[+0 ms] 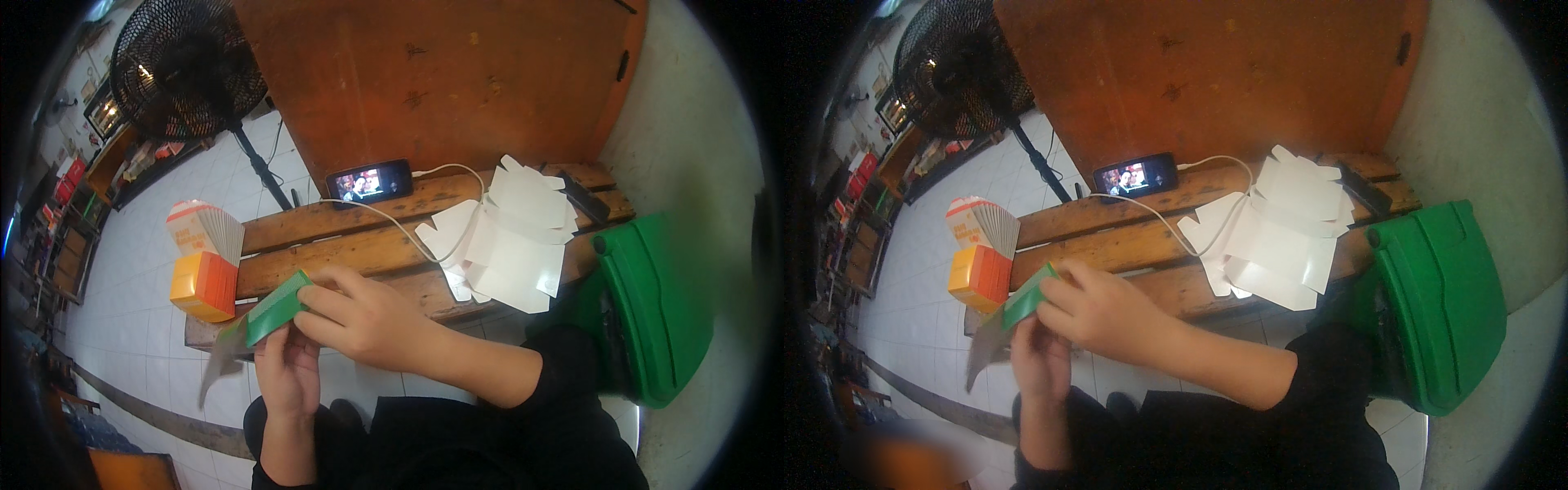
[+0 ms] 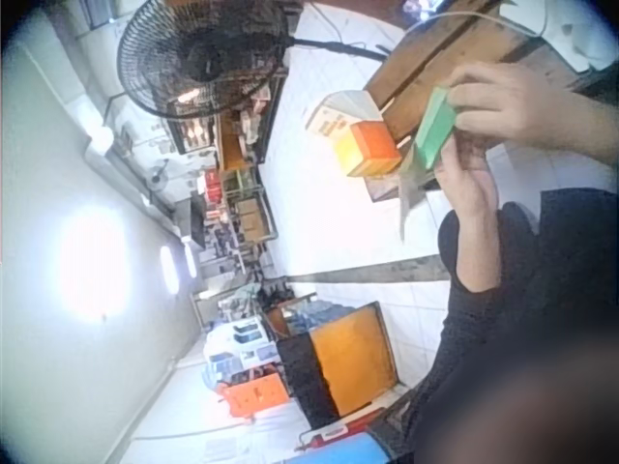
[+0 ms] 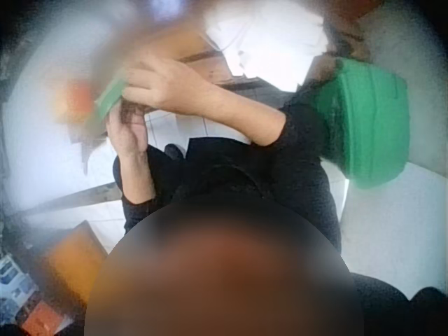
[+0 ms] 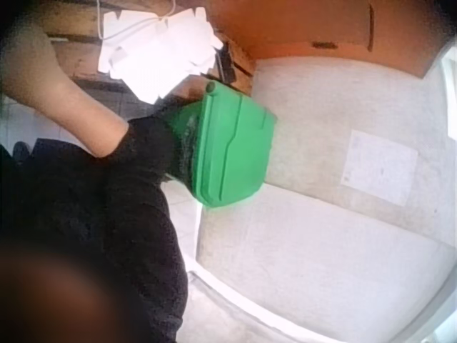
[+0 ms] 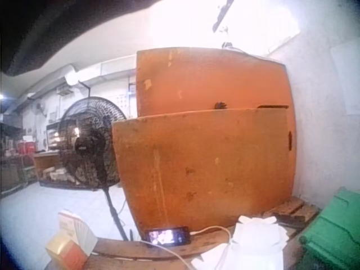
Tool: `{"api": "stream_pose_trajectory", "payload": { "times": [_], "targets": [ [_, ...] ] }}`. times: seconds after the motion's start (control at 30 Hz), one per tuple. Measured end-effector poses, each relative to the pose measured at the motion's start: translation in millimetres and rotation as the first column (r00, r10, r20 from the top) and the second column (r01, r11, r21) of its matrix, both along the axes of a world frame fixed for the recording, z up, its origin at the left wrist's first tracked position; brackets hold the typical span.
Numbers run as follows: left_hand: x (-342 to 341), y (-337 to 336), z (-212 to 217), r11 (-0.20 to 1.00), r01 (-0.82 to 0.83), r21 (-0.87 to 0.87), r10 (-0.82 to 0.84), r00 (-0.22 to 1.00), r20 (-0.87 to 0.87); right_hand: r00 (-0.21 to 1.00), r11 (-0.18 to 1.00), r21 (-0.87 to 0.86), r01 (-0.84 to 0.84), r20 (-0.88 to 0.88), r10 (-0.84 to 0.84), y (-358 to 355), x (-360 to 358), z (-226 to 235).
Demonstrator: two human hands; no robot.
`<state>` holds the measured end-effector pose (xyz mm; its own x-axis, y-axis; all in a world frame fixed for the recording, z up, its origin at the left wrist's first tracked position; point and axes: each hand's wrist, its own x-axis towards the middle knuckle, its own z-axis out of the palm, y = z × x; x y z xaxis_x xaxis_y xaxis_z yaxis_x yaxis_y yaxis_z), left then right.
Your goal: The person assembles small cardboard boxes by folding and taping flat pieces into rectangular containers. They repeatedly pick up flat box blanks, fold the sides, and secure them with tape, stacking completed boxes on a wooden bench.
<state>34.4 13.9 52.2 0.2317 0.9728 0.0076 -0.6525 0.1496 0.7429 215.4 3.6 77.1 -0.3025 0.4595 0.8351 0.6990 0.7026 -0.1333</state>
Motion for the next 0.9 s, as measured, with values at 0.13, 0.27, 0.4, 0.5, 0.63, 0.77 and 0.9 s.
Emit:
{"api": "stream_pose_trajectory", "payload": {
  "times": [0.13,0.27,0.4,0.5,0.63,0.77,0.9],
  "targets": [
    [1.6,0.1,-0.5,0.989,0.009,0.148,-0.002,0.999,-0.047,0.998,1.0,-0.01,-0.027,-0.052,0.027,-1.1,0.9,2.4],
    [4.5,-2.0,-6.9,0.957,-0.061,0.283,0.131,0.962,-0.238,0.985,0.997,-0.045,-0.056,-0.165,0.048,-4.4,-2.2,5.0],
    [0.3,0.9,-10.4,0.961,-0.12,0.251,0.179,0.957,-0.227,0.981,0.993,-0.079,-0.092,-0.177,0.077,-6.9,-5.2,6.1],
    [-0.2,2.9,-13.8,0.92,-0.176,0.349,0.296,0.897,-0.328,0.975,0.99,-0.098,-0.106,-0.203,0.085,-8.0,-5.2,6.6],
    [-1.4,1.9,-18.3,0.84,-0.193,0.507,0.403,0.848,-0.344,0.983,0.992,-0.071,-0.103,-0.16,0.09,-13.6,-7.7,8.6],
    [-1.0,-0.2,-19.9,0.826,-0.219,0.519,0.432,0.838,-0.334,0.99,1.0,-0.007,-0.025,-0.138,0.024,-17.2,-14.4,10.8],
    [2.7,0.6,-12.9,0.831,-0.208,0.516,0.38,0.89,-0.251,0.992,0.997,0.068,0.02,-0.127,-0.011,-14.7,-14.2,8.4]
  ]
}}
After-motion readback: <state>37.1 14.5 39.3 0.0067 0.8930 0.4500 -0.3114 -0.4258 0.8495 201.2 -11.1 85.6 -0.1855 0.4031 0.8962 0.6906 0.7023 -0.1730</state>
